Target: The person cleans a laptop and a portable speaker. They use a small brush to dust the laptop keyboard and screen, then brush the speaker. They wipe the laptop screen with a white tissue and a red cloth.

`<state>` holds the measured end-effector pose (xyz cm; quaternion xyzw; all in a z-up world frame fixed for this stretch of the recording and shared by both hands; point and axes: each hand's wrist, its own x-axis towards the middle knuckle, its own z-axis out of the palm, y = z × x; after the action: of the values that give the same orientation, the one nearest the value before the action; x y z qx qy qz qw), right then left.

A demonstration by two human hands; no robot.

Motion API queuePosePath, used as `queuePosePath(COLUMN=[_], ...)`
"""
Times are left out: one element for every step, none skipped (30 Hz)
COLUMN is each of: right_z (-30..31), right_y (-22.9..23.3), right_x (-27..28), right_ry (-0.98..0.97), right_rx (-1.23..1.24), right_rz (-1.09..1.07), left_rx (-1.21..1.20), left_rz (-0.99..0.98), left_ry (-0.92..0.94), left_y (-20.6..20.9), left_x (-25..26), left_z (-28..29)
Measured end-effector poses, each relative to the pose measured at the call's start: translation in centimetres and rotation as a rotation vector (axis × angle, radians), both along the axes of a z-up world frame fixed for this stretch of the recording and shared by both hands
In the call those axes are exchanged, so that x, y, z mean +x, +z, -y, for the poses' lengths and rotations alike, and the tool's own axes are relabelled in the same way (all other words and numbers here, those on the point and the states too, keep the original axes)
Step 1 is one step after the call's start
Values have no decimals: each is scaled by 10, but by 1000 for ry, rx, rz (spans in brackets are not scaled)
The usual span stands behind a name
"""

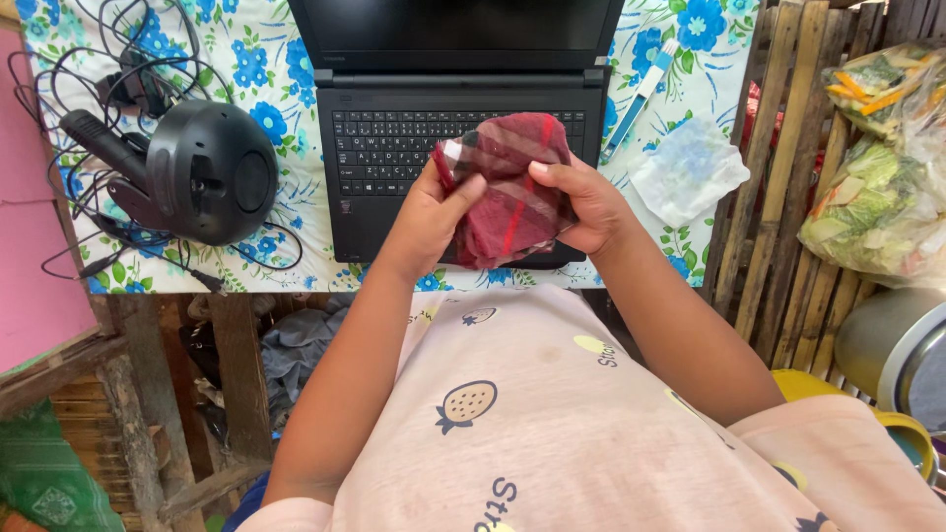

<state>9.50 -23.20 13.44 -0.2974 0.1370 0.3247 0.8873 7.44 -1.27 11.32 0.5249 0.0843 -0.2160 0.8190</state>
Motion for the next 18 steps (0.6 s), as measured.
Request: queuePosePath(right_z=[1, 3, 4, 6, 7, 8, 9, 10, 12, 11, 10, 8, 4, -2, -9, -17, -26, -36], right_y=[1, 1, 0, -3, -7, -12, -17, -21, -25, -29, -31, -32, -32, -31, -29, -26, -23, -22], right_x=[-1, -2, -2, -2, -1, 0, 1, 3, 6, 8, 9, 8, 7, 4, -1, -6, -11, -18], right_ry=[13, 60, 107, 154, 191, 228, 265, 204, 142, 78, 56, 33, 10, -39, -87, -138, -112, -87], right_rx=[8, 15, 22, 30, -85, -200, -315, -289, -262, -236, -315, -392, -469, -490, -512, -533, -553, -575], right_rz=[-6, 34, 74, 115, 146, 176, 206, 185, 164, 143, 134, 123, 111, 137, 163, 190, 286, 381], left_rx=[-14, -27, -40, -61, -81, -101, -102, -103, -103, -11, 82, 175, 157, 140, 123, 124, 124, 122], left_rz=[-36, -72, -107, -76, -45, -14, 3, 25, 46, -3, -53, -106, -68, -29, 9, -14, -38, -61], left_ry=[-9, -18, -26, -30, -35, -40, -50, -62, -74, -106, -137, -169, -116, -64, -11, 37, 86, 133], left_y=[2, 4, 6, 5, 4, 2, 1, -2, -3, -5, -7, -9, -11, -14, -15, -16, -17, -18], left_x=[-2, -5, -7, -6, -6, -6, -8, -8, -8, -8, -7, -7, -6, -5, -4, -3, -3, -3], left_z=[-5, -11, -16, -19, -20, -22, -22, -22, -21, -22, -22, -22, -20, -18, -16, -12, -10, -8])
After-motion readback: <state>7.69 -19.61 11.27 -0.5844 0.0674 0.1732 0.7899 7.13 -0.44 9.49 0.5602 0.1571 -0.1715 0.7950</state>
